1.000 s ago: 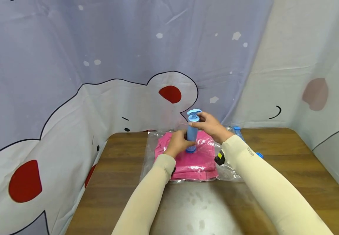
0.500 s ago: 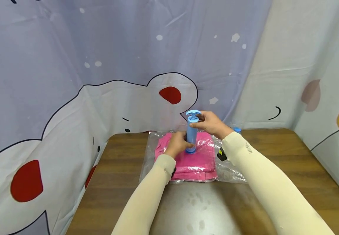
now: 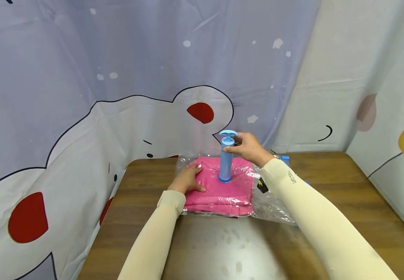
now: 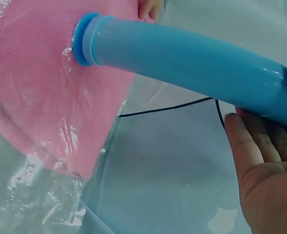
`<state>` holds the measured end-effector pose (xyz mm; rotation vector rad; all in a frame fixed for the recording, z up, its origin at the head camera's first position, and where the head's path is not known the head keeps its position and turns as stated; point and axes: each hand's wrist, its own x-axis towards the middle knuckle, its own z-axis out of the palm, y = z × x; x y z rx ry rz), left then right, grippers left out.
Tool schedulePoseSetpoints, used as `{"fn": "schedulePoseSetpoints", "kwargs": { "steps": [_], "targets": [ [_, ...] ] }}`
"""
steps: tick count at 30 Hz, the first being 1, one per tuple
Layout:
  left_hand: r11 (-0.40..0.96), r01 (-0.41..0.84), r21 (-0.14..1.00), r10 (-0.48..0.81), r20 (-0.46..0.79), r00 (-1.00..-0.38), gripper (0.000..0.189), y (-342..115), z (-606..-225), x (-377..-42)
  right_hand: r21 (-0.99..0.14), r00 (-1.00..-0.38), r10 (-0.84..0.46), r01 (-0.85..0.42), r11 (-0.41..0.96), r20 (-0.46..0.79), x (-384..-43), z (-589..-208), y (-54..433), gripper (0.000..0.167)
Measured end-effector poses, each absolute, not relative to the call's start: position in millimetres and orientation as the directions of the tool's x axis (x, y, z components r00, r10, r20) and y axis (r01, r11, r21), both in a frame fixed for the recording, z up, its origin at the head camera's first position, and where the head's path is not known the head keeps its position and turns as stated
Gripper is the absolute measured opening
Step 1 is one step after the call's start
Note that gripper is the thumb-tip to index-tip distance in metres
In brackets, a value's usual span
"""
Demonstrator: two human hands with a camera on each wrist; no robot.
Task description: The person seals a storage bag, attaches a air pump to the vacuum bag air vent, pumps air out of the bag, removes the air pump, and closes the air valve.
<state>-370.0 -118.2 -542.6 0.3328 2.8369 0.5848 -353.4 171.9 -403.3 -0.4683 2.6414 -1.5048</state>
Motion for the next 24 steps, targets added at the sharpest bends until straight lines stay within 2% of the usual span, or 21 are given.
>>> {"fn": "schedulePoseSetpoints", "kwargs": {
  "steps": [4,7,14,17,21,24],
  "targets": [
    [0.909,0.159,0.384,0.234,-0.155,-0.96,0.115,-116,-570,-383,-0.809,-0.961,-0.25,-0.242,0.536,0.122,-354,-409,172,0.068],
    [0.926,0.15,0.347,0.222,-0.178,-0.959,0.118,-110,-581,-389,-0.776,-0.967,-0.205,-0.244,0.581,0.15,-350,-413,174,0.076],
    [0.935,0.105,0.34,0.183,-0.206,-0.961,0.121,-99,-578,-387,-0.735,-0.967,-0.11,-0.247,0.632,0.23,-344,-413,166,0.065],
    [0.933,0.073,0.353,0.157,-0.215,-0.964,0.114,-91,-550,-368,-0.726,-0.969,-0.097,-0.235,0.647,0.227,-344,-412,162,0.061],
    [0.929,0.04,0.367,0.14,-0.25,-0.958,0.106,-74,-495,-333,-0.721,-0.972,-0.111,-0.227,0.655,0.205,-344,-411,160,0.063],
    [0.86,0.092,0.503,0.197,-0.16,-0.967,0.108,-54,-475,-325,-0.715,-0.971,-0.128,-0.236,0.658,0.202,-343,-411,160,0.063]
  ]
}}
